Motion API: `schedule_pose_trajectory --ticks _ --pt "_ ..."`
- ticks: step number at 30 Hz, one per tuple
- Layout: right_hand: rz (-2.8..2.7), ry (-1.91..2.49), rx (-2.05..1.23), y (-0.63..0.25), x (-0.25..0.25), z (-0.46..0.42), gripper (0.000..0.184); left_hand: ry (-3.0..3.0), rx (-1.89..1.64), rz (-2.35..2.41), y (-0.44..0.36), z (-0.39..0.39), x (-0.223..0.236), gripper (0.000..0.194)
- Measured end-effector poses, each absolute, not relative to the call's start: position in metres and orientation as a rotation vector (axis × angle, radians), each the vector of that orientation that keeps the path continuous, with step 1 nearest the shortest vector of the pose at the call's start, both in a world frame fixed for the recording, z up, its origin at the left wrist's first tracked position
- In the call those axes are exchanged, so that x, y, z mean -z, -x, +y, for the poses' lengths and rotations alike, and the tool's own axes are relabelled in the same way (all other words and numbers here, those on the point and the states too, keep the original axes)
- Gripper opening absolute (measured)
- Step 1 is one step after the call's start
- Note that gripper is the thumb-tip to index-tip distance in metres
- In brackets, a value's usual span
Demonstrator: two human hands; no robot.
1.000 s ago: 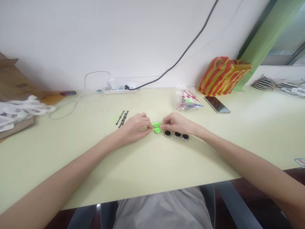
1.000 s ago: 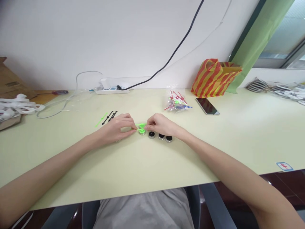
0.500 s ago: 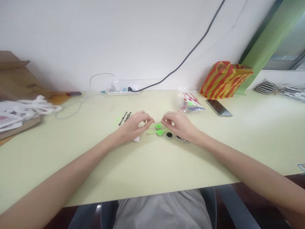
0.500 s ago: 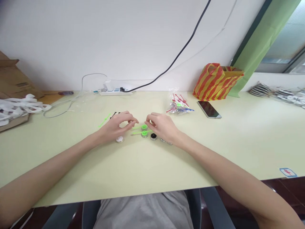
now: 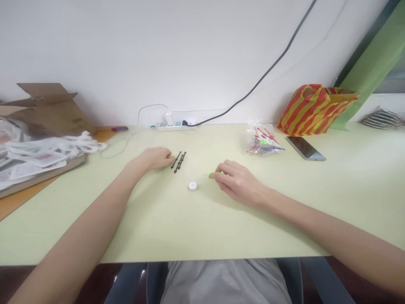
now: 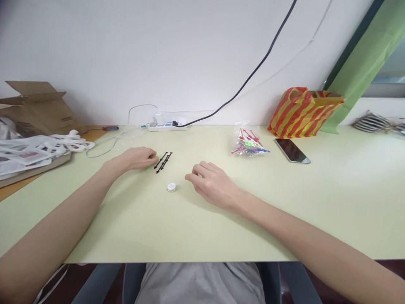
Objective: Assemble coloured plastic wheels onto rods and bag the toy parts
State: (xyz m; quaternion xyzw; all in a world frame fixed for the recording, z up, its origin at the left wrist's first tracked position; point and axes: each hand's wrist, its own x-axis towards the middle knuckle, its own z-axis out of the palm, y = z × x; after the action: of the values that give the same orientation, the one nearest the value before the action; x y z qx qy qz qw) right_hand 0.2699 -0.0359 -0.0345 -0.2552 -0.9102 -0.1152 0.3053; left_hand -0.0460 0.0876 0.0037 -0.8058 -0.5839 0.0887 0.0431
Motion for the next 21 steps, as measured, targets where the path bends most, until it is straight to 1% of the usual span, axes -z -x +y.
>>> schedule_pose_trajectory --ticks 5,8,10,15,18,21 --pt "-2.590 0.709 0.236 -0.255 0.036 -0.050 0.033 2.456 -0.296 -1.776 0.046 0.086 0.000 0.025" --pt "-2.640 0.693 0.217 -0.247 0.041 -0.056 0.044 2.413 -0.288 -1.798 0.043 0.085 0.001 0.024" --pt "-2.646 0.667 0.206 -0.244 0.045 -0.055 0.047 2.385 -0.278 -1.807 0.041 0.085 0.003 0.025" --pt "-2.581 0.812 0.159 -0.231 0.042 -0.033 0.031 2.348 -0.250 -1.797 0.038 0.083 0.006 0.024" --pt "-2.670 0.858 0.049 -0.214 0.034 -0.020 0.020 2.312 -0.206 -1.782 0.037 0.081 0.004 0.026" --pt "-2.735 0.865 -0.078 -0.198 0.024 -0.011 0.019 2.231 -0.084 -1.778 0.034 0.079 -0.001 0.034"
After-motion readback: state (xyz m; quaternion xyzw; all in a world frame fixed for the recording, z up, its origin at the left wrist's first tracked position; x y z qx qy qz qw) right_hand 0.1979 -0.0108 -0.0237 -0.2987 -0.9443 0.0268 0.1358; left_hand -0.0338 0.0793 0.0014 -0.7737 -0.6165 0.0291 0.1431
